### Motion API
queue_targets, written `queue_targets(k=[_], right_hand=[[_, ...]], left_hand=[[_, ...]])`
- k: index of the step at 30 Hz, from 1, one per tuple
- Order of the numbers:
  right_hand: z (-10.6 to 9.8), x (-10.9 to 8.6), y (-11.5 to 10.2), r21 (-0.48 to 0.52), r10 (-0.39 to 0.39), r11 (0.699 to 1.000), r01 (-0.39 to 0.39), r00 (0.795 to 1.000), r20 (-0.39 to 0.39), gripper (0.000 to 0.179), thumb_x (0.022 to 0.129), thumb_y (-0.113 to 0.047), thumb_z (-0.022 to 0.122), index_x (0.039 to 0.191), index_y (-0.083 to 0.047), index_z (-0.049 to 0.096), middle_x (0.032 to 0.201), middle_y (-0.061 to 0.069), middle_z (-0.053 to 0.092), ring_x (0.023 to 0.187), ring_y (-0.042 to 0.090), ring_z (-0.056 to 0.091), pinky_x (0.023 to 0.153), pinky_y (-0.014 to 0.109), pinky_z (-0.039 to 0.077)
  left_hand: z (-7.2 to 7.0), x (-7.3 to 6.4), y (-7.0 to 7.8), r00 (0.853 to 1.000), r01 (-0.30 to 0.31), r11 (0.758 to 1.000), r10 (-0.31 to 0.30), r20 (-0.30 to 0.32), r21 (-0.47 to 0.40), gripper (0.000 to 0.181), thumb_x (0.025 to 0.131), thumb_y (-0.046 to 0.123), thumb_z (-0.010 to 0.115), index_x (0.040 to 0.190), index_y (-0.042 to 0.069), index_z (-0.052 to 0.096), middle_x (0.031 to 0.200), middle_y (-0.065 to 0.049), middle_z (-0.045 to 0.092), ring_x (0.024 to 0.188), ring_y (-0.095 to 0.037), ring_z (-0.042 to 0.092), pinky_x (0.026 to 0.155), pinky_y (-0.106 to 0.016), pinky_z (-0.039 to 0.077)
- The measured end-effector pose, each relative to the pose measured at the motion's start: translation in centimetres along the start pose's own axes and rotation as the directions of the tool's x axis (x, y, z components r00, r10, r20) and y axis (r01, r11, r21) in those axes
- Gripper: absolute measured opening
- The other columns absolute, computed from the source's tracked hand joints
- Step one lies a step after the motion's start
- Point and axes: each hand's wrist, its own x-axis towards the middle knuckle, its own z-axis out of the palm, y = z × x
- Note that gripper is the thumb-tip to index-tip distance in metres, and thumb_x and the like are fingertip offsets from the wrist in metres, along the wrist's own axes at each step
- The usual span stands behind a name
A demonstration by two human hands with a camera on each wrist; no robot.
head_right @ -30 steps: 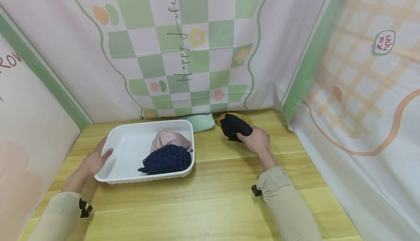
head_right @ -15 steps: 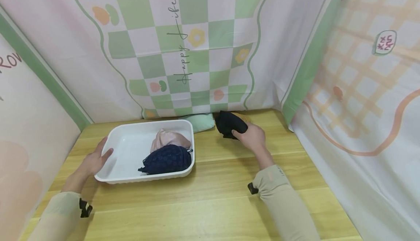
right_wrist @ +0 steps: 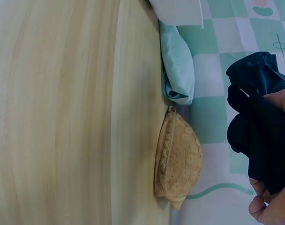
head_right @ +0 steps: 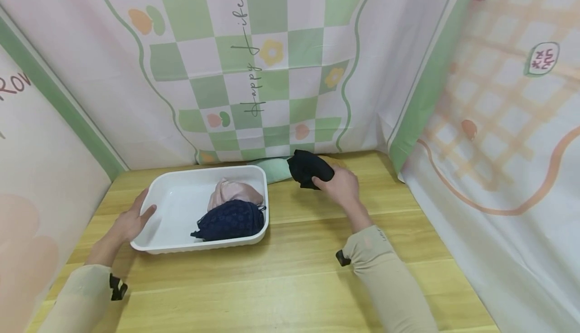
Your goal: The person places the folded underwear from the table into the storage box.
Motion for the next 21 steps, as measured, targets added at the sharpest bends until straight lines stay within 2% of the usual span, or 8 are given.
queue_targets(k=[5, 13, 21], right_hand=[[0.0, -0.1, -0.6, 0.018, -0.01, 1.0, 0.01, 1.0, 0.004, 0.064, 0.089, -0.053, 0.065, 0.13, -0.004, 0.062, 0.127, 0.026, 0.066, 0.116, 0.046, 0.06, 0.098, 0.057, 0.049], [-0.2, -0.3, -1.7, 0.049, -0.031, 0.998, 0.031, 0.999, -0.006, 0.06, 0.088, -0.052, 0.068, 0.126, -0.005, 0.065, 0.124, 0.023, 0.068, 0.113, 0.044, 0.062, 0.096, 0.056, 0.051], [0.4, 0.0, -2.9, 0.031, -0.037, 0.999, 0.038, 0.999, -0.021, 0.05, 0.086, -0.053, 0.069, 0.106, -0.007, 0.068, 0.11, 0.019, 0.072, 0.103, 0.04, 0.066, 0.088, 0.052, 0.053]], left_hand=[[-0.2, 0.0, 0.0, 1.0, 0.002, 1.0, -0.002, 0.008, -0.005, 0.08, 0.104, 0.061, 0.018, 0.159, 0.012, -0.014, 0.151, -0.044, 0.025, 0.126, -0.067, 0.041, 0.101, -0.071, 0.042], [-0.2, -0.1, 0.0, 1.0, 0.007, 1.0, -0.007, 0.008, -0.007, 0.08, 0.104, 0.061, 0.017, 0.159, 0.013, -0.014, 0.149, -0.044, 0.027, 0.125, -0.067, 0.042, 0.099, -0.071, 0.043], [-0.2, 0.0, -0.1, 1.0, 0.005, 1.0, -0.005, 0.0, -0.009, 0.08, 0.103, 0.062, 0.017, 0.159, 0.013, -0.013, 0.149, -0.044, 0.026, 0.125, -0.068, 0.041, 0.099, -0.071, 0.043]])
